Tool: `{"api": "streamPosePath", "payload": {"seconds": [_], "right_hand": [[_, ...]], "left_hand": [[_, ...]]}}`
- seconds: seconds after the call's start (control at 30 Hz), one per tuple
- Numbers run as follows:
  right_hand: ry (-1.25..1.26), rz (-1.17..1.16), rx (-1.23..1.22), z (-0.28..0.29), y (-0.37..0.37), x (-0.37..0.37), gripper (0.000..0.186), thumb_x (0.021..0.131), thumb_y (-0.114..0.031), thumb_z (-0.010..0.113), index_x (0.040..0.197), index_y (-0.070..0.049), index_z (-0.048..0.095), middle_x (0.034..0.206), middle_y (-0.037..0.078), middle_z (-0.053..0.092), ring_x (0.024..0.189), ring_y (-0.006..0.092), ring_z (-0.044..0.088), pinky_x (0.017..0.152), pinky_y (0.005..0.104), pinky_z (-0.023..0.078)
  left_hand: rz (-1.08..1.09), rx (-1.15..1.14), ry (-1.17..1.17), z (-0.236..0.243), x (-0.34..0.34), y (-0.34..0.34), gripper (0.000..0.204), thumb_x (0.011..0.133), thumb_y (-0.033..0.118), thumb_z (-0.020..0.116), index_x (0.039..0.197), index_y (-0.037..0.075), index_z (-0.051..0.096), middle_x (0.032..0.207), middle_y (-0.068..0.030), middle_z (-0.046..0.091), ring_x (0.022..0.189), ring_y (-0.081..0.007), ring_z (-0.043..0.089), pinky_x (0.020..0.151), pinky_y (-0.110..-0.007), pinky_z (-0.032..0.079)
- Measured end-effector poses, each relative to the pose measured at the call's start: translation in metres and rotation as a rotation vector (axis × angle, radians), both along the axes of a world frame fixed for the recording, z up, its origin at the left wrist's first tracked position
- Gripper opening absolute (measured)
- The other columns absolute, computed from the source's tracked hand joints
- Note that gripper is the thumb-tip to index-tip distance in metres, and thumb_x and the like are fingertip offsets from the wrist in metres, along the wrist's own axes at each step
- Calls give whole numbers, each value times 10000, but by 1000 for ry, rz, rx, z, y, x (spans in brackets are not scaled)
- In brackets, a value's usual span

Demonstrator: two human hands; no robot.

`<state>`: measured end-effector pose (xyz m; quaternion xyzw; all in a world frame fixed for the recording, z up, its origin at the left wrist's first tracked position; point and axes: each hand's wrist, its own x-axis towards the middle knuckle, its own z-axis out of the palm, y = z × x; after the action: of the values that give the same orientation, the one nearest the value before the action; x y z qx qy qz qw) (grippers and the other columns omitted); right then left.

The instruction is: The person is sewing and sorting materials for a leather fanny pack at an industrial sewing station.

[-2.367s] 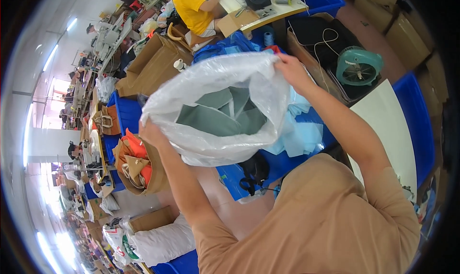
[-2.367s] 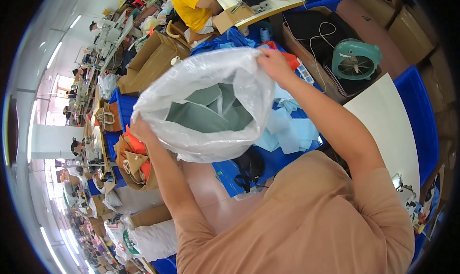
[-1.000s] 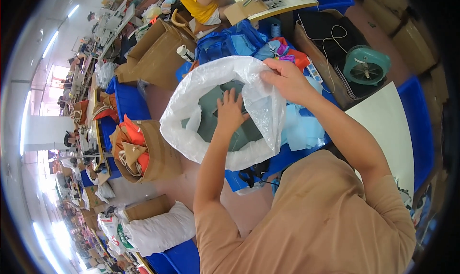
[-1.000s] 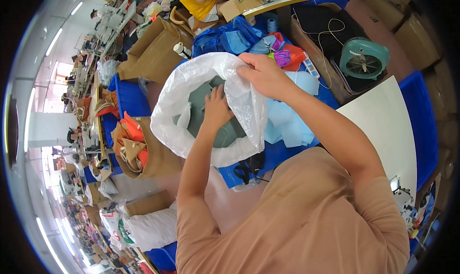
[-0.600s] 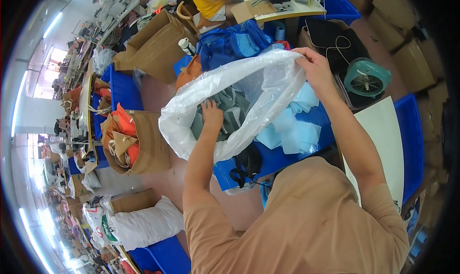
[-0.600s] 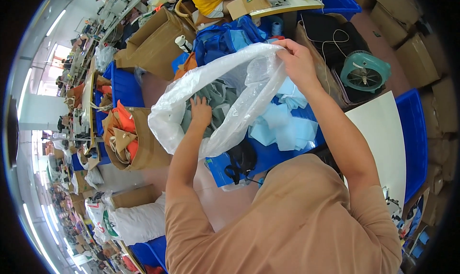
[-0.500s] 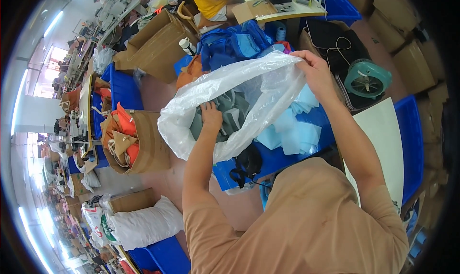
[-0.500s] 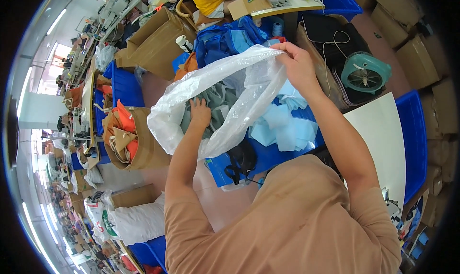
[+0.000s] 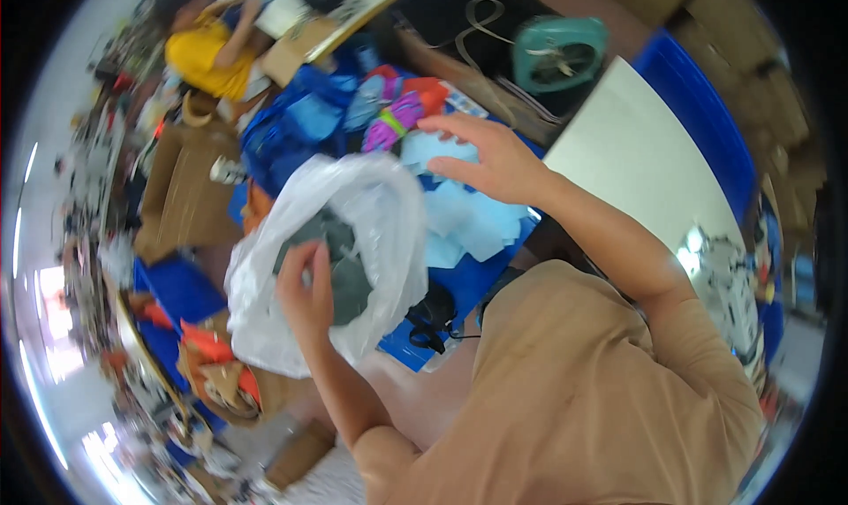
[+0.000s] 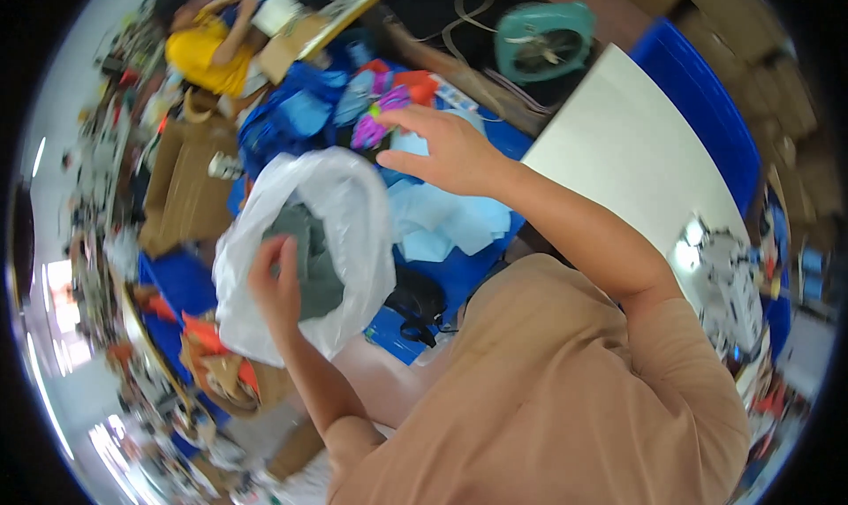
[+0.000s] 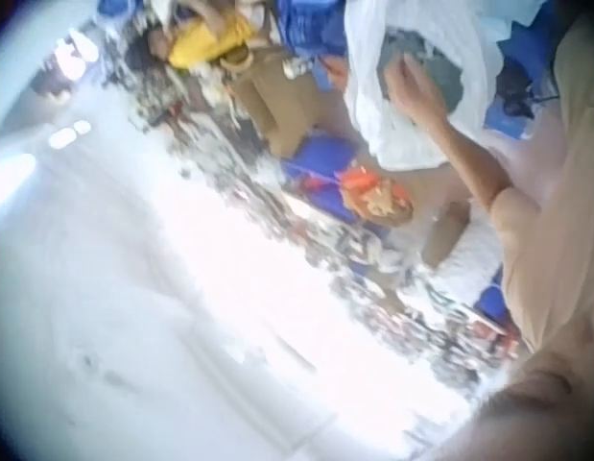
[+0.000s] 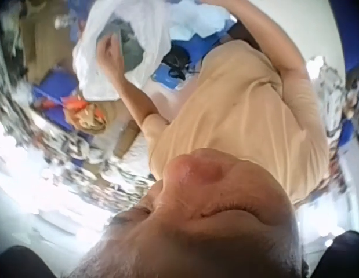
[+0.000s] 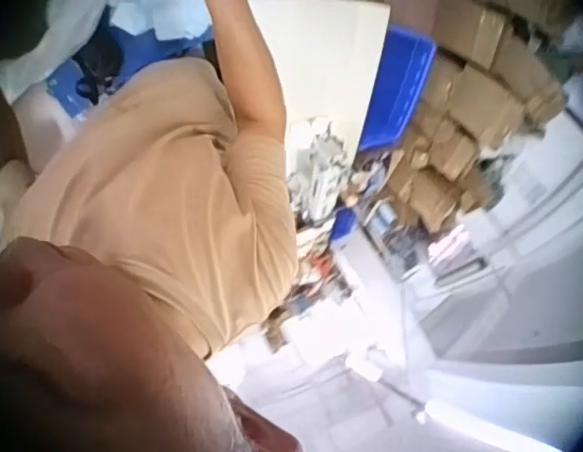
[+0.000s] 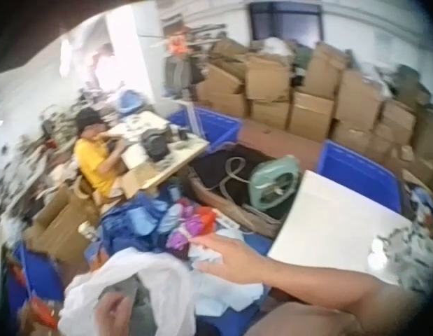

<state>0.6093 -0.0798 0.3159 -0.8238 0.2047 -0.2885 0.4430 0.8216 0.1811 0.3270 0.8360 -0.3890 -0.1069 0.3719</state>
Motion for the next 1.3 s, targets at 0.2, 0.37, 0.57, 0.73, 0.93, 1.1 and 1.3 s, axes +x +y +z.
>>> {"api": "streamPosePath", "payload": {"seconds": [0.2, 0.37, 0.57, 0.73, 0.93, 1.1, 1.3], "right_hand": [[602, -139, 210, -111, 14, -189, 310, 902, -299, 667, 1074, -42, 686, 967, 171, 696, 900, 356, 663, 796, 431, 525], [1224, -452, 416, -207, 126, -382, 345, 850, -329, 676, 1006, -22, 695, 1012, 231, 688, 966, 407, 659, 841, 492, 524], [1033, -1089, 915, -238, 265, -487, 506, 881, -400, 675, 1188, 2, 674, 1155, 285, 671, 1101, 425, 645, 937, 474, 507], [1021, -1178, 967, -264, 298, -524, 513, 863, -402, 709, 1151, 21, 672, 1080, 281, 695, 1039, 427, 670, 887, 471, 528], [990, -1237, 878, -351, 319, -606, 218, 828, -182, 660, 954, -5, 686, 936, 290, 686, 931, 446, 678, 806, 517, 529], [773, -1314, 735, -374, 349, -673, 138, 822, -104, 641, 892, 13, 656, 882, 272, 687, 891, 437, 681, 783, 500, 522], [403, -958, 1062, -260, 387, -722, 91, 816, -26, 628, 902, -13, 657, 794, 83, 664, 786, 155, 601, 694, 339, 491]], "left_hand": [[-700, -232, 560, -27, -157, -69, 44, 850, 26, 680, 880, -4, 668, 794, -117, 636, 693, -247, 626, 644, -312, 503], [-1161, 366, 159, -189, -234, -110, 281, 898, 217, 683, 1110, 34, 666, 1037, -173, 681, 1001, -372, 643, 845, -407, 523], [-787, 629, 409, -277, -71, -70, 391, 942, 326, 670, 1190, 24, 667, 1131, -120, 710, 995, -227, 688, 854, -336, 541], [260, 203, 887, -234, 91, -74, 335, 973, 342, 613, 1175, 78, 654, 1037, -68, 715, 872, -165, 679, 714, -287, 538], [-495, 602, 651, -315, -134, -137, 202, 972, 229, 583, 1078, 74, 658, 897, -12, 680, 688, -76, 607, 569, -234, 476], [-1161, 1049, -128, -344, -441, -135, 845, 873, 759, 484, 1140, -17, 683, 1107, -261, 691, 1053, -402, 668, 920, -452, 515], [-1700, 1071, -84, -354, -513, -124, 429, 970, 402, 561, 935, -5, 693, 1047, -210, 705, 902, -425, 667, 800, -492, 533]]}}
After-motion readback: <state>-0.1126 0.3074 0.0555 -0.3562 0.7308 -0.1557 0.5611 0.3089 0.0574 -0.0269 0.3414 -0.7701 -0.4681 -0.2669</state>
